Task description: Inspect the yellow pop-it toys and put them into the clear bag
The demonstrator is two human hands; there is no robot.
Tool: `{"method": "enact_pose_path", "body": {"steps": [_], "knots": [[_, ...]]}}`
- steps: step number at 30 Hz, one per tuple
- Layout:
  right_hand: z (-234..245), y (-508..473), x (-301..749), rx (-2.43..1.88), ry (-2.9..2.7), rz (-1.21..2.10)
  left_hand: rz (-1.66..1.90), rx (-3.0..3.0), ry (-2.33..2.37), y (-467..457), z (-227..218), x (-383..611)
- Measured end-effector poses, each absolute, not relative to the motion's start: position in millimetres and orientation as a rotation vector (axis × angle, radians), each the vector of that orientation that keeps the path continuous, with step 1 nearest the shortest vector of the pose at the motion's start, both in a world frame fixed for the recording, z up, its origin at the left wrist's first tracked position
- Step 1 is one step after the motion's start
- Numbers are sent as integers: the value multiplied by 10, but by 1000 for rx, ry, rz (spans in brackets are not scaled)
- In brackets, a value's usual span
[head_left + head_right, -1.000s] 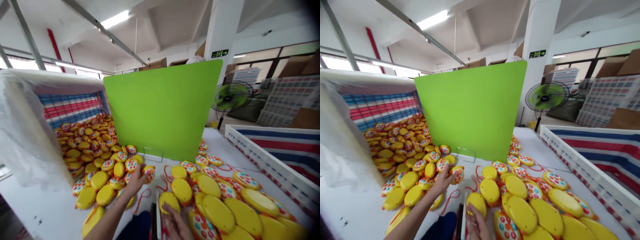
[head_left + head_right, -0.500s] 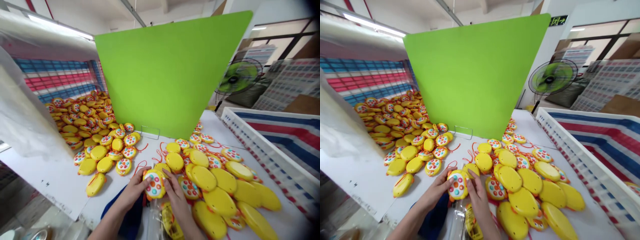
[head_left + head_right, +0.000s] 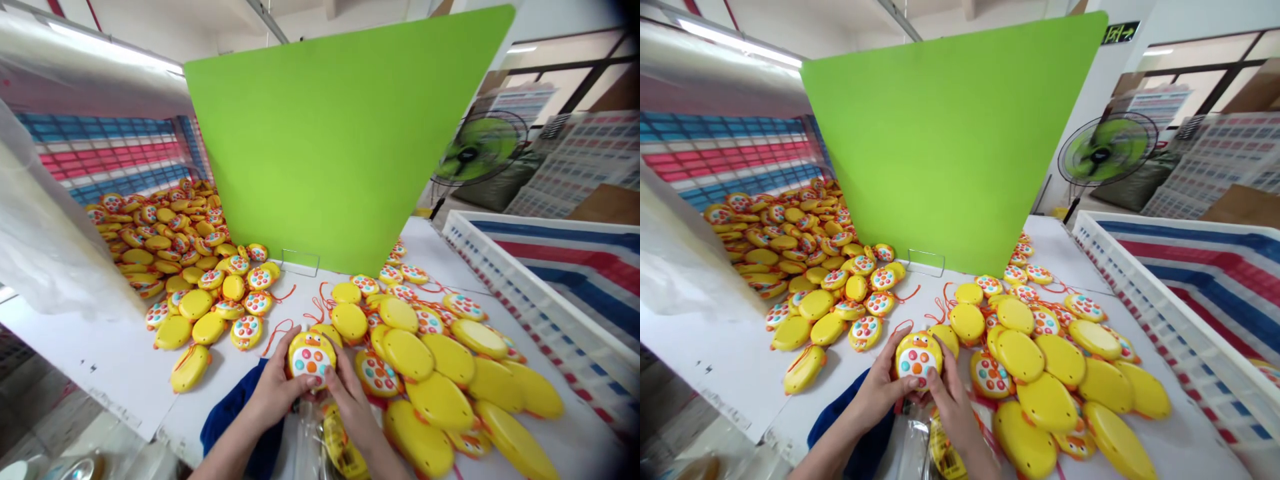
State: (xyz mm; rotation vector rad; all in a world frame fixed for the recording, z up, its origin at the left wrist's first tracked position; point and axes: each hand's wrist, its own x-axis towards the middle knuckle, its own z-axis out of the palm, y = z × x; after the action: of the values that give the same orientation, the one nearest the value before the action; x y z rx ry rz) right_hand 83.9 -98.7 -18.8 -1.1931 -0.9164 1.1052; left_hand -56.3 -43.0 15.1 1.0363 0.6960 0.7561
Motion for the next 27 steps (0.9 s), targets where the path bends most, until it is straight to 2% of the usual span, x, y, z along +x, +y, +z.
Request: {"method": "enact_pose_path", "body": {"steps": [11,17,27], "knots": [[-250,-1036,828,-1262,-853,1084,799,1142,727,-437,102,-530],[-203,-1060,837,-1249,-1029,1112,852,1094,790,-418,68,-517],[-205,-1008,841,-1312,-1046,1070,756,1260,789,-459,113,-526]]}}
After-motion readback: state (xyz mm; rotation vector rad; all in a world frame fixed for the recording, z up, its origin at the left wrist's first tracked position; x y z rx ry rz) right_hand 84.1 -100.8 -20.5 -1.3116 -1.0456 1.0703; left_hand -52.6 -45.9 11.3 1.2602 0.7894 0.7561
